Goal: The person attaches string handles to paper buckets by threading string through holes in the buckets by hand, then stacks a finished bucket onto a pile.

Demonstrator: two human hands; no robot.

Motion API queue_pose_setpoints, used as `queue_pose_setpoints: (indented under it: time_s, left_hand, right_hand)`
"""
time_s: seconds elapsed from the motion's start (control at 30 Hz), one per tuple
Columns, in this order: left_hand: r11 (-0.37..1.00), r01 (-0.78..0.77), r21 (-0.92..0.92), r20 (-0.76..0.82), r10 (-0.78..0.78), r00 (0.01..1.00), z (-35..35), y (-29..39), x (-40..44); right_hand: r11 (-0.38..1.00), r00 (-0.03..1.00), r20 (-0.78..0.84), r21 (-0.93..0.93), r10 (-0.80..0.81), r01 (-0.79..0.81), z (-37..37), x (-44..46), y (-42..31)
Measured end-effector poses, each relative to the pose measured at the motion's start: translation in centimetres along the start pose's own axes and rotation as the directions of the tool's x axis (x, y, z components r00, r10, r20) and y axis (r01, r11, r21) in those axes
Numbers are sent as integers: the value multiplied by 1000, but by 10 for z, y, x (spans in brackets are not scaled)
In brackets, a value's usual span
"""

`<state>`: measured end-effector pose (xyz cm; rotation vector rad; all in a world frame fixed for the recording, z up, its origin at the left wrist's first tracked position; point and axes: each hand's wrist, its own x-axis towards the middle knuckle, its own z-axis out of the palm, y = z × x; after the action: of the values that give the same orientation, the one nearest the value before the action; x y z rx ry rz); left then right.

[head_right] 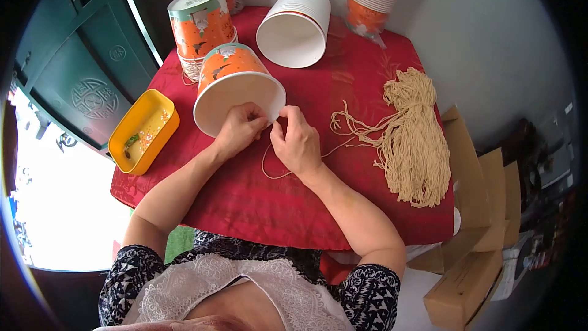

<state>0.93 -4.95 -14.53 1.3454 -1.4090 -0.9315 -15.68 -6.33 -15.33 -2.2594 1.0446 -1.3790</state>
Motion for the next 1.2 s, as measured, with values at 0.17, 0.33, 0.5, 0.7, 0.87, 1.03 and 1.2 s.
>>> queue_pose_setpoints:
  time_s: [0.17, 0.33, 0.5, 0.7, 0.87, 1.03, 1.2]
  left_hand:
    - [999, 15, -50, 17, -14, 1000, 5, 3, -2]
    - [996, 18, -86, 35, -15, 999, 4, 2, -2]
    - [990, 87, -110, 39, -83, 996, 2, 5, -2]
    - [984, 116, -139, 53, -109, 993, 1, 5, -1]
    - [987, 110, -117, 53, -105, 993, 0, 5, -2]
    - [985, 92, -147, 56, -85, 995, 1, -2, 0]
    - [978, 127, -163, 63, -118, 991, -3, 1, -2]
  right_hand:
    - [996, 992, 90, 15, 86, -87, 10, -3, 1]
    - [995, 985, 146, -4, 97, -97, 9, -2, 2]
    - [999, 995, 92, 24, 25, -27, 12, -3, 9]
    - [1000, 996, 87, 20, 5, -7, 11, -2, 8]
    - [996, 995, 71, 44, 74, -77, 14, -2, 4]
    - [993, 982, 149, -13, 119, -119, 15, -1, 3]
    - [998, 990, 123, -12, 67, -66, 16, -1, 4]
